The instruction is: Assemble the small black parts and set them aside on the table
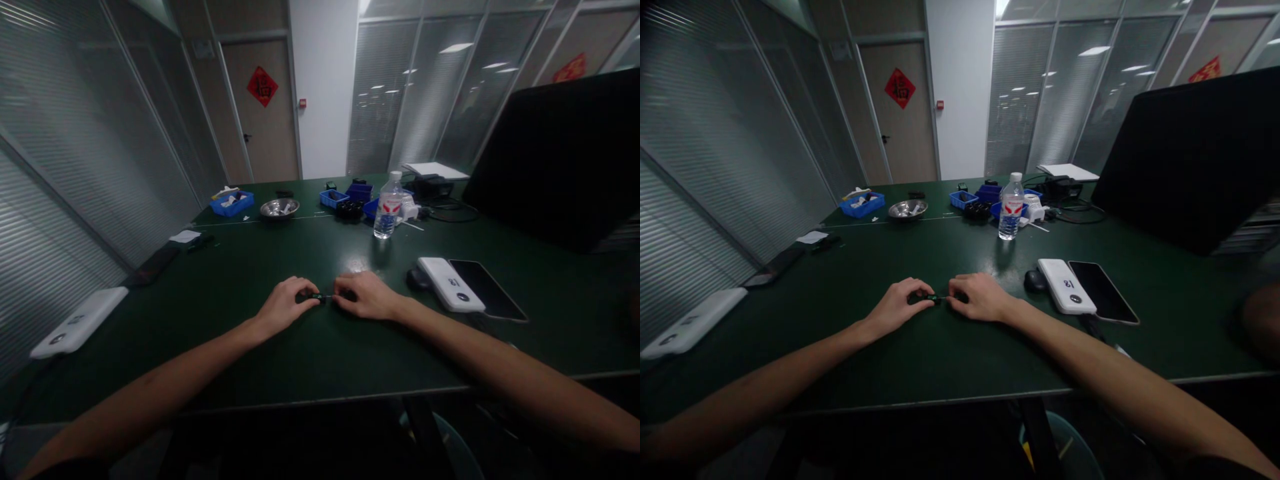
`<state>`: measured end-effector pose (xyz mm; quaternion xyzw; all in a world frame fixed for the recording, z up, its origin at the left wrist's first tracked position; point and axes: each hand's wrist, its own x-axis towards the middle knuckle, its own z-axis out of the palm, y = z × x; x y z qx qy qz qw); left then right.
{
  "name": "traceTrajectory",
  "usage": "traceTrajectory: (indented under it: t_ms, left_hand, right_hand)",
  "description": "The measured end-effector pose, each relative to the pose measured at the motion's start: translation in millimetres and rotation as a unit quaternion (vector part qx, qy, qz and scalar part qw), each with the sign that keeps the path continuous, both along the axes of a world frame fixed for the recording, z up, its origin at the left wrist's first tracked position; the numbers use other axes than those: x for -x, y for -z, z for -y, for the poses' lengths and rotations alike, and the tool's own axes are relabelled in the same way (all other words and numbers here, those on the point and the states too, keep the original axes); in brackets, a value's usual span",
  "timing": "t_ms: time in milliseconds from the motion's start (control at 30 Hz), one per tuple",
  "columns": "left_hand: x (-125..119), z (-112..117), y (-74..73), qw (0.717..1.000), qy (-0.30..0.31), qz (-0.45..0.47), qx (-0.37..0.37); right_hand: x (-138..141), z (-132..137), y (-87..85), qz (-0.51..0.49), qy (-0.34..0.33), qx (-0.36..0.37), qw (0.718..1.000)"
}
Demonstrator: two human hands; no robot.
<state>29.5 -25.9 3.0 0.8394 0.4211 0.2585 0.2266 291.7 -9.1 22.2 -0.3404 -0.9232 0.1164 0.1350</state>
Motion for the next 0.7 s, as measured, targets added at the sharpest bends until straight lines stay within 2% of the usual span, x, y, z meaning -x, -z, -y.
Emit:
traceTrajectory:
  t_ms: [167, 700]
  left_hand:
    - [0.9, 0.9, -0.7, 1.000, 0.027, 0.003, 0.002]
    - [0.0, 2.0, -4.9, 0.999, 0.036, -0.007, -0.001]
  right_hand:
    - [1.0, 2.0, -1.0, -0.003, -0.006, 0.003, 1.000]
    - [0.4, 1.9, -0.2, -0.007, -0.006, 0.000, 1.000]
